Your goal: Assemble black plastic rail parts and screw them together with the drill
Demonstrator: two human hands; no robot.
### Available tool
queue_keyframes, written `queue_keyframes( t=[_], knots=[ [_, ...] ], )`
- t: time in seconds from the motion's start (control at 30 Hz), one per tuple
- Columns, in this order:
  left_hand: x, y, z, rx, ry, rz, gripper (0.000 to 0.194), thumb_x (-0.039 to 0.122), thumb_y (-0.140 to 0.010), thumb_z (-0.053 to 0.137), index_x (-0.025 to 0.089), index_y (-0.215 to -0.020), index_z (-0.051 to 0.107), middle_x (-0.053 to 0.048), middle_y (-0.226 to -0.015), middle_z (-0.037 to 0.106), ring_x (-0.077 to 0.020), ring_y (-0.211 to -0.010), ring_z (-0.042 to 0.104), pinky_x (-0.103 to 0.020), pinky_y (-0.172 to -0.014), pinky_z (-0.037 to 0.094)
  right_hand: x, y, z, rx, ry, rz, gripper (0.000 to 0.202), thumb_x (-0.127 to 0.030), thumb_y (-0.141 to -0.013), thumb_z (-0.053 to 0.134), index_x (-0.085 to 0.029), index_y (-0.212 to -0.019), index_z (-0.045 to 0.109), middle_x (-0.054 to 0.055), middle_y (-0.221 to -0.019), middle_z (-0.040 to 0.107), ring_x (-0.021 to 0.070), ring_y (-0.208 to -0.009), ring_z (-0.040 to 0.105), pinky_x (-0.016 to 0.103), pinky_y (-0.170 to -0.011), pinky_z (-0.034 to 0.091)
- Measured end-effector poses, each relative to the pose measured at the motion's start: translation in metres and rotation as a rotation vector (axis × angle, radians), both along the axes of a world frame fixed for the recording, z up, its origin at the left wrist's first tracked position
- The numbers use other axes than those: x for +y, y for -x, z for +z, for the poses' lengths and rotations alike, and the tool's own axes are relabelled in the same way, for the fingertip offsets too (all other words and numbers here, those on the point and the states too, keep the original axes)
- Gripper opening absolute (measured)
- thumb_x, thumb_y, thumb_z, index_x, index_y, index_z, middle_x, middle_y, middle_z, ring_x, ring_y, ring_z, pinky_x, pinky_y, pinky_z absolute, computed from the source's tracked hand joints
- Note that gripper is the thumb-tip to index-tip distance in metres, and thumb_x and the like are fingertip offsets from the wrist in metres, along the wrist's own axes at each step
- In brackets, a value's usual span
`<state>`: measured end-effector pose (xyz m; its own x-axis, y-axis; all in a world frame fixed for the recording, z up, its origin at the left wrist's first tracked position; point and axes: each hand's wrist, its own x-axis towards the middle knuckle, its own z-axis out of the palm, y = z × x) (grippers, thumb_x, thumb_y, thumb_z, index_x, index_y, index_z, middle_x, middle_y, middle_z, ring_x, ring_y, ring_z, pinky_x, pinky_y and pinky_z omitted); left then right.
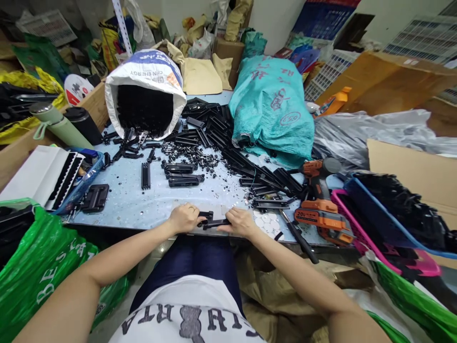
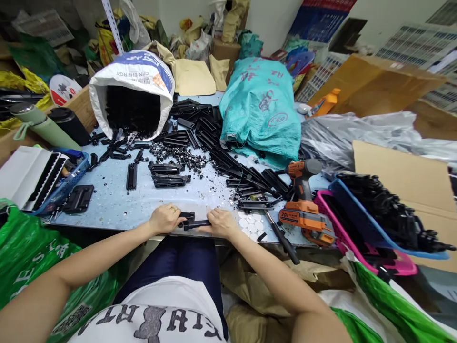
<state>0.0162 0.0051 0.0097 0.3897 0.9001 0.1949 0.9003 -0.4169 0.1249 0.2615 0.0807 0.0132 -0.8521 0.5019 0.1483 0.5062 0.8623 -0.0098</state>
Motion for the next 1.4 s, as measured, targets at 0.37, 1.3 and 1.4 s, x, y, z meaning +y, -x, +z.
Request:
queue_keyframes(
  t=[0.37, 1.3, 1.4],
  knots=[
    [-0.074, -0.051, 0.072, -1.084, -0.332, -0.24, 0.059, 0.049, -0.094, 0.01, 0.016, -0.081, 0.057, -0.005, -0.065, 0.058, -0.0125, -0.06, 0.055, -0.024, -0.057, 0.041, -0.09, 0.09, 0.038, 1.34, 0.775, 0.378, 0.041, -0.056, -0.091, 0.026, -0.022, -0.087, 0.049, 0.005, -0.077, 0.053, 0.0157, -0.07, 0.053, 0.029, -0.064, 0.043],
    [0.122, 0.26, 0.004, 0.13, 0.092, 0.983, 0.03, 0.017, -0.086, 0.041, 0.007, -0.112, 0.052, -0.021, -0.128, 0.048, -0.0315, -0.128, 0.033, -0.051, -0.101, 0.027, 0.275, 0.186, 0.006, 0.733, 0.598, -0.46, 0.067, -0.031, -0.075, 0.056, -0.008, -0.133, 0.032, 0.006, -0.086, 0.06, 0.0151, -0.068, 0.056, 0.029, -0.064, 0.046],
    [0.103, 0.243, 0.01, 0.036, 0.083, 1.021, 0.035, 0.031, -0.09, 0.039, 0.006, -0.112, 0.049, -0.02, -0.103, 0.059, -0.0313, -0.103, 0.055, -0.043, -0.086, 0.043, 0.216, 0.158, 0.013, 0.883, 0.949, -0.181, 0.06, -0.037, -0.066, 0.066, -0.014, -0.119, 0.05, 0.002, -0.084, 0.058, 0.0088, -0.054, 0.049, 0.025, -0.051, 0.044]
  ],
)
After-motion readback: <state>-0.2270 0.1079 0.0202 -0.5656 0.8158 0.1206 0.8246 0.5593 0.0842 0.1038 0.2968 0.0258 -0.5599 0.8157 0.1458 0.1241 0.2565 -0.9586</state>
